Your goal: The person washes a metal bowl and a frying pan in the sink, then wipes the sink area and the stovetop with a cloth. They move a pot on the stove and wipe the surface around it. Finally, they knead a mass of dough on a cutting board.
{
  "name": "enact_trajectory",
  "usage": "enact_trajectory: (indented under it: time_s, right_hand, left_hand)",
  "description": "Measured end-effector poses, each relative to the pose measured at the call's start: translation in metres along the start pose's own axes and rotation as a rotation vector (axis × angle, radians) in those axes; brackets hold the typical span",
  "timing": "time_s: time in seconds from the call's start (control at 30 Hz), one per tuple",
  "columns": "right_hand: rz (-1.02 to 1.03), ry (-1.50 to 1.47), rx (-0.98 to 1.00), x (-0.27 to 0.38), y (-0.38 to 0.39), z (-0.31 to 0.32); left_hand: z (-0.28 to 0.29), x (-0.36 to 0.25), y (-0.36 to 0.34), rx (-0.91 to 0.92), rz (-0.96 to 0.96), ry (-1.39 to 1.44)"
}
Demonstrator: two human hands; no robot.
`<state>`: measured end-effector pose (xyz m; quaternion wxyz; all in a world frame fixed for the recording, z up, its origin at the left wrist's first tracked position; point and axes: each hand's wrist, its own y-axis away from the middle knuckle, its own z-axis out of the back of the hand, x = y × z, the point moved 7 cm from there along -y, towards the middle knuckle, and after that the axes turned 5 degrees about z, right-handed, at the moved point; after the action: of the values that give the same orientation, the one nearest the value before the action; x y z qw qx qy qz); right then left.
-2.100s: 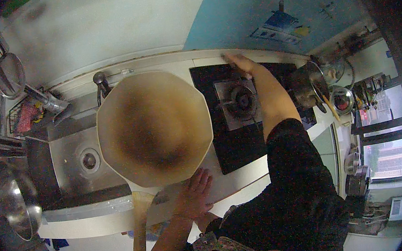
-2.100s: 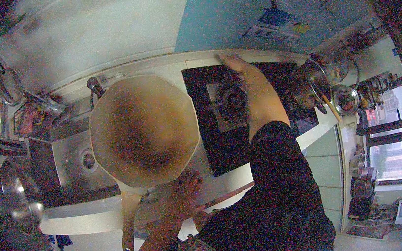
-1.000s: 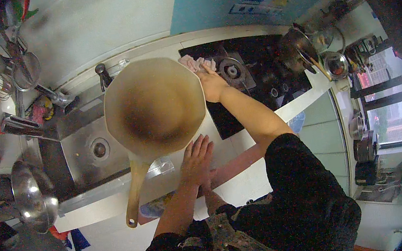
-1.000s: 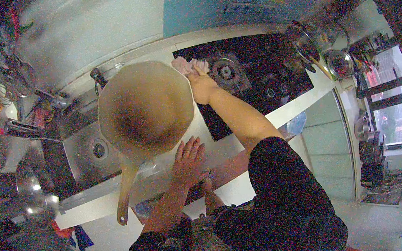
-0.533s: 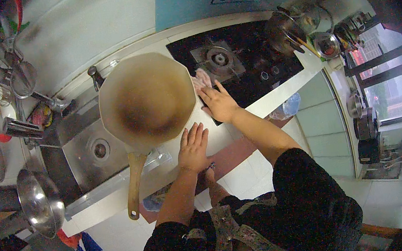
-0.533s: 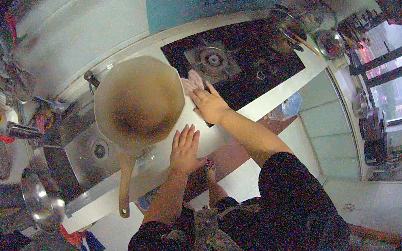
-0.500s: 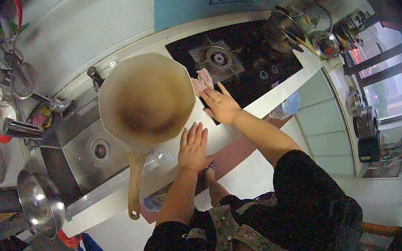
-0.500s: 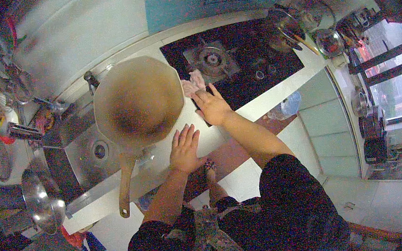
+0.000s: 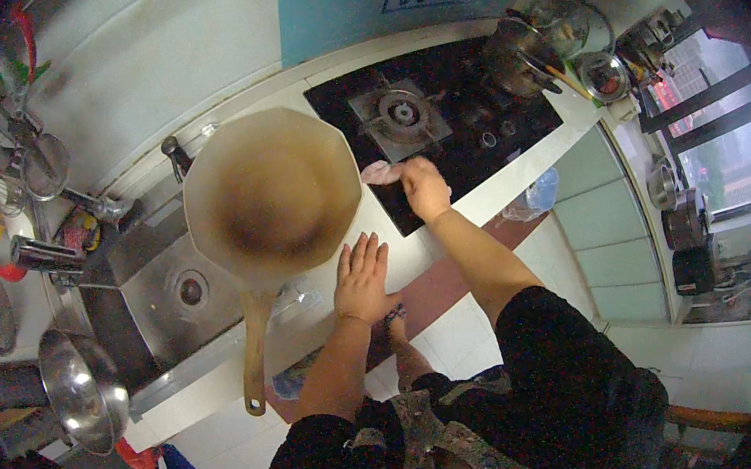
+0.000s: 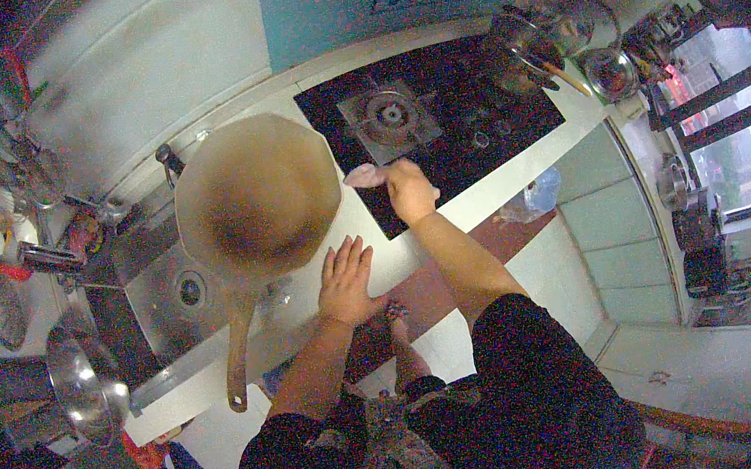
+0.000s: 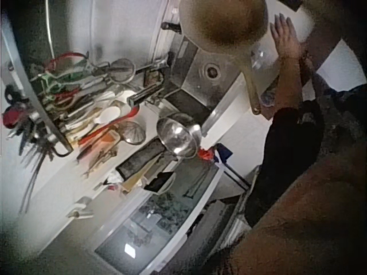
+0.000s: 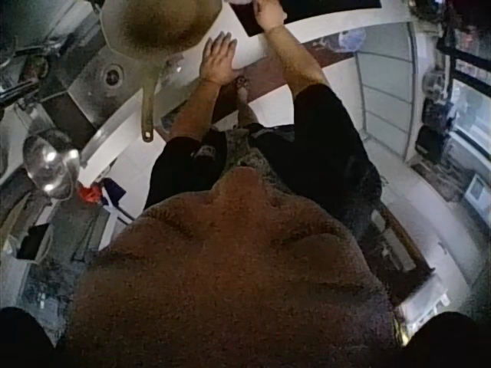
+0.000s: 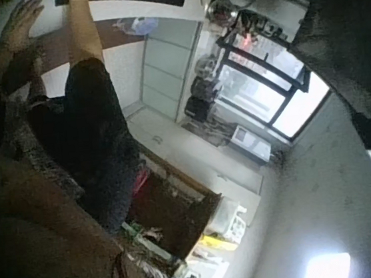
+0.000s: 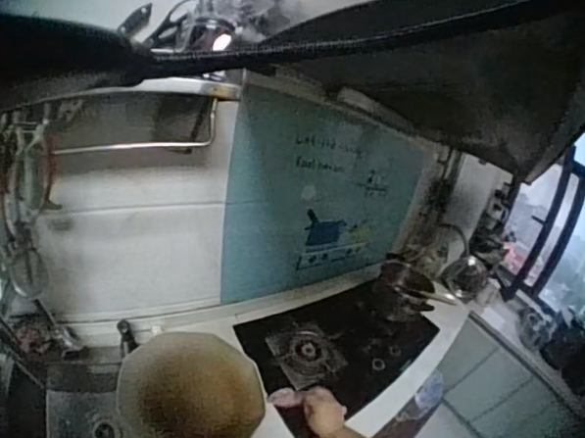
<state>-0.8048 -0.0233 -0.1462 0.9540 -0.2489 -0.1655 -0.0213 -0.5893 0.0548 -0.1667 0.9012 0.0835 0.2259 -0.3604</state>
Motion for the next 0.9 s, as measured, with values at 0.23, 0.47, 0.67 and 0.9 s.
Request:
enact_trajectory:
  time_s: [0.23,0.47,0.67,0.9]
  right_hand:
    - [0.183,0.271,0.021,0.023,-0.039,-0.042]
    - [0.066,0.096,0.129,-0.009,-0.002,-0.027]
    - [-0.02,0.047,0.15,0.036,0.028,-0.02]
    - [0.028,-0.32,-0.193,-0.001,0.05,0.054]
  left_hand:
    - [0.001,0.001,0.0,-0.001,-0.002,-0.004]
    - [-0.006,0.007,0.003,-0.04,-0.023,-0.024]
    - [0.002,0.001,0.004,-0.081,-0.039,0.0]
    - [0.098,-0.038,0.066,0.097,0.033,0.129]
